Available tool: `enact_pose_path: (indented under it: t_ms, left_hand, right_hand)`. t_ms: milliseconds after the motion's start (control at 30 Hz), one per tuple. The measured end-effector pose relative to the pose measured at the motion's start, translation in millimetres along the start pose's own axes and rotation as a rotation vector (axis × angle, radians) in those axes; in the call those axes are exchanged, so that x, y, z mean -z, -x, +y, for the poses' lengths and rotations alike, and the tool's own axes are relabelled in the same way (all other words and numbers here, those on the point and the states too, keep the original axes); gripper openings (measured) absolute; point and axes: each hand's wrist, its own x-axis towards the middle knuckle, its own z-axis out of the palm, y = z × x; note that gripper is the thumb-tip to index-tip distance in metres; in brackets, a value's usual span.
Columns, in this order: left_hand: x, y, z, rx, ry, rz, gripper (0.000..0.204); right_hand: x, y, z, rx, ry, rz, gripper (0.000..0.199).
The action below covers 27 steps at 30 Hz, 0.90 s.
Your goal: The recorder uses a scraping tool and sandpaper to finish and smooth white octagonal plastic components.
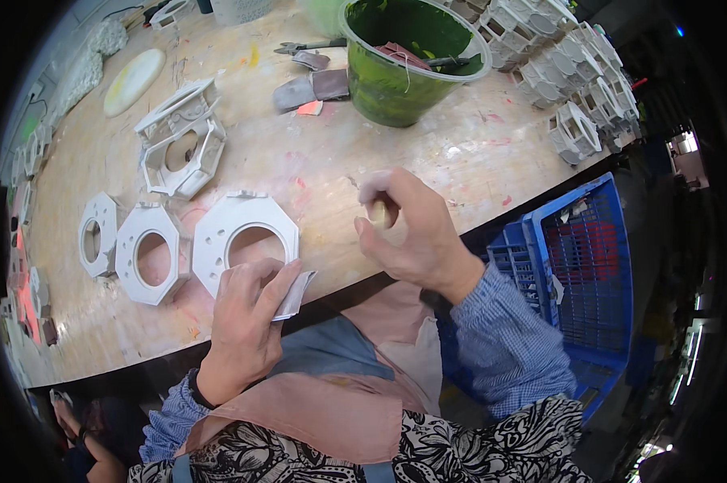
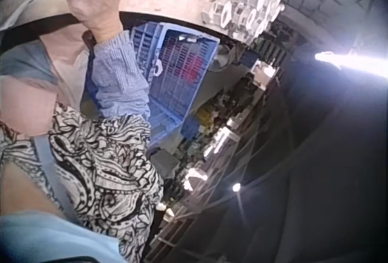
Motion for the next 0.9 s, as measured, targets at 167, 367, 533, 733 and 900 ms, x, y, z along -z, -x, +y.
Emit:
enact_pose_path:
  t_ms: [167, 367, 533, 733, 900]
  left_hand:
    - [-3.2, 4.4, -3.0, -0.04, -0.01, 0.007, 0.063]
    - [-8.4, 10.3, -6.3, -0.067, -0.06, 0.0, 0.063]
    - [-7.6, 8.5, -7.3, -0.082, -0.079, -0.022, 0.06]
    - [-7.4, 8.6, -6.2, -0.091, -0.118, -0.043, 0.056]
    - [-5.5, 8.4, -1.3, -0.071, -0.152, -0.046, 0.055]
  right_hand:
    - [-18.4, 14.1, 0.4, -0.588, -0.652, 0.246, 0.04]
    - [-19.5, 14.3, -19.2, -0.481, -0.792, 0.11, 0.061]
    - [-33.3, 1.4, -28.8, -0.207, -0.773, -0.015, 0.062]
    - [-40.2, -2.7, -22.9, -0.148, -0.747, 0.014, 0.062]
    - [-43.0, -6.0, -22.8, -0.105, -0.869, 0.015, 0.054]
